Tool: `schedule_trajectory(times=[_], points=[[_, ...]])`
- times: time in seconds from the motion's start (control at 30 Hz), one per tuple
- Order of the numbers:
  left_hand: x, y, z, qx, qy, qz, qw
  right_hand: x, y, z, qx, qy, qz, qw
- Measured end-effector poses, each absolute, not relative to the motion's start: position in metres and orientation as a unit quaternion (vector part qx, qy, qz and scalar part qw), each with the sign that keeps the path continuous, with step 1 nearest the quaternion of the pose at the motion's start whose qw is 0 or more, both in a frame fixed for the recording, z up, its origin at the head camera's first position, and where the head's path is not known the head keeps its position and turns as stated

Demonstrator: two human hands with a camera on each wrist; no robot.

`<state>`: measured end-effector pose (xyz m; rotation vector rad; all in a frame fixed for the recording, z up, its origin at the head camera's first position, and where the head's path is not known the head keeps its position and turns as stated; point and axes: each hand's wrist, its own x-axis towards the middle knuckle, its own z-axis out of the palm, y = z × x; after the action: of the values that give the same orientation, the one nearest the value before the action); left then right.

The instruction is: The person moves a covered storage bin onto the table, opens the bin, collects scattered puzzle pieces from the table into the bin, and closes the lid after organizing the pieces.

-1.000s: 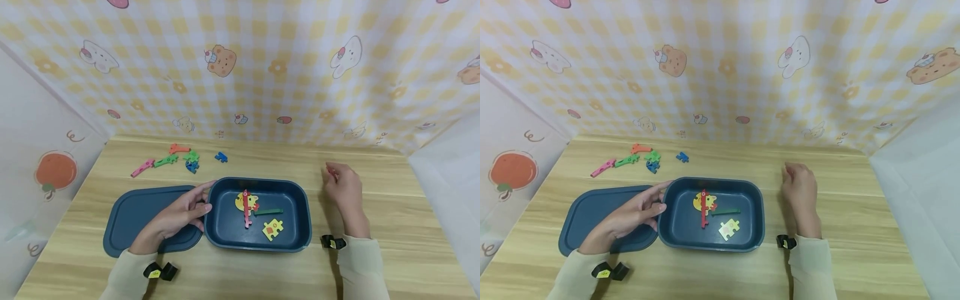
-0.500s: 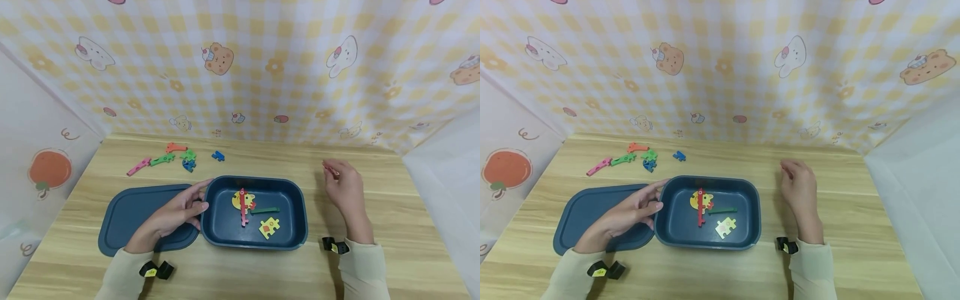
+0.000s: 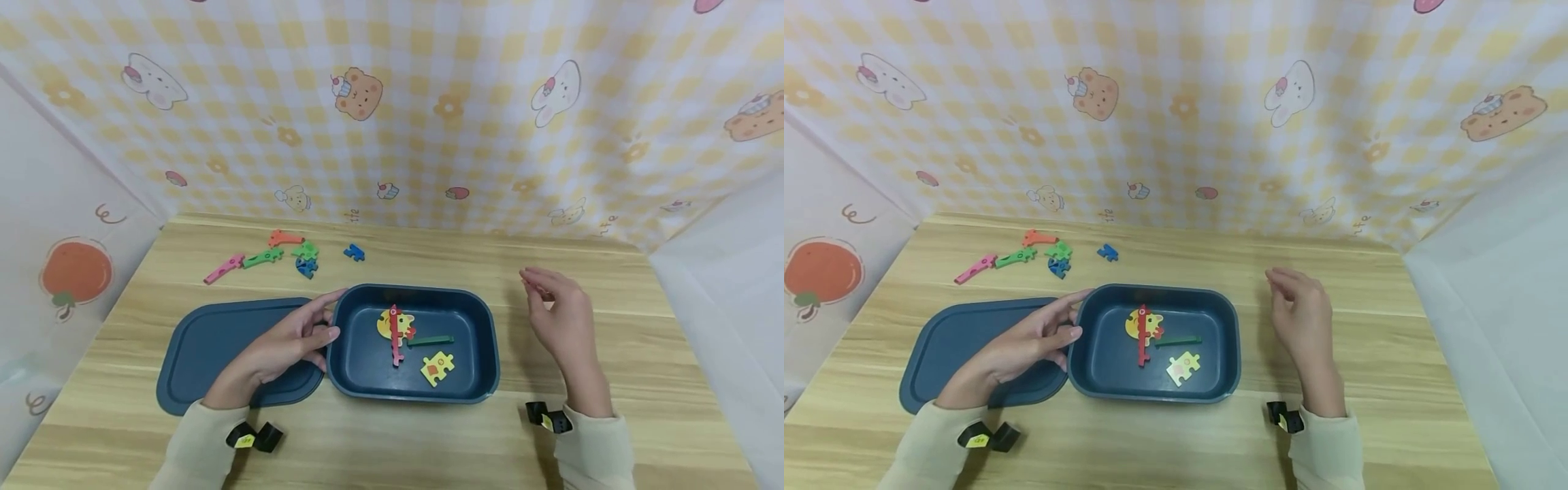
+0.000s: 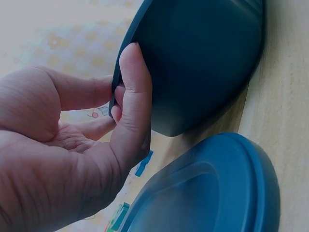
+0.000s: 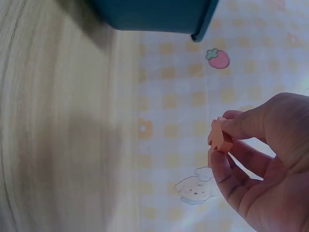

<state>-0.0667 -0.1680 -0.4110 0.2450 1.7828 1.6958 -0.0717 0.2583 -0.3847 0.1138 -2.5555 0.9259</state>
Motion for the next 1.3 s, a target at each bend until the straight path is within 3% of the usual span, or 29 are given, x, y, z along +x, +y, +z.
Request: schedule_trajectory(times=[0.4, 1.03, 1.3], points=[[-0.067, -0.169, -0.411, 0.095, 0.685, 0.644, 0.327, -0.061, 0.253, -0.368, 0.079, -0.918, 0.323, 0.216], [-0.066, -0.169, -0.41, 0.09, 0.69, 0.639, 0.328, -0.042, 0.229, -0.353, 0.219, -0.912, 0.315, 0.145], [-0.067, -0.169, -0.41, 0.092, 0.692, 0.637, 0.326, -0.04, 0.217, -0.354, 0.247, -0.909, 0.323, 0.086]])
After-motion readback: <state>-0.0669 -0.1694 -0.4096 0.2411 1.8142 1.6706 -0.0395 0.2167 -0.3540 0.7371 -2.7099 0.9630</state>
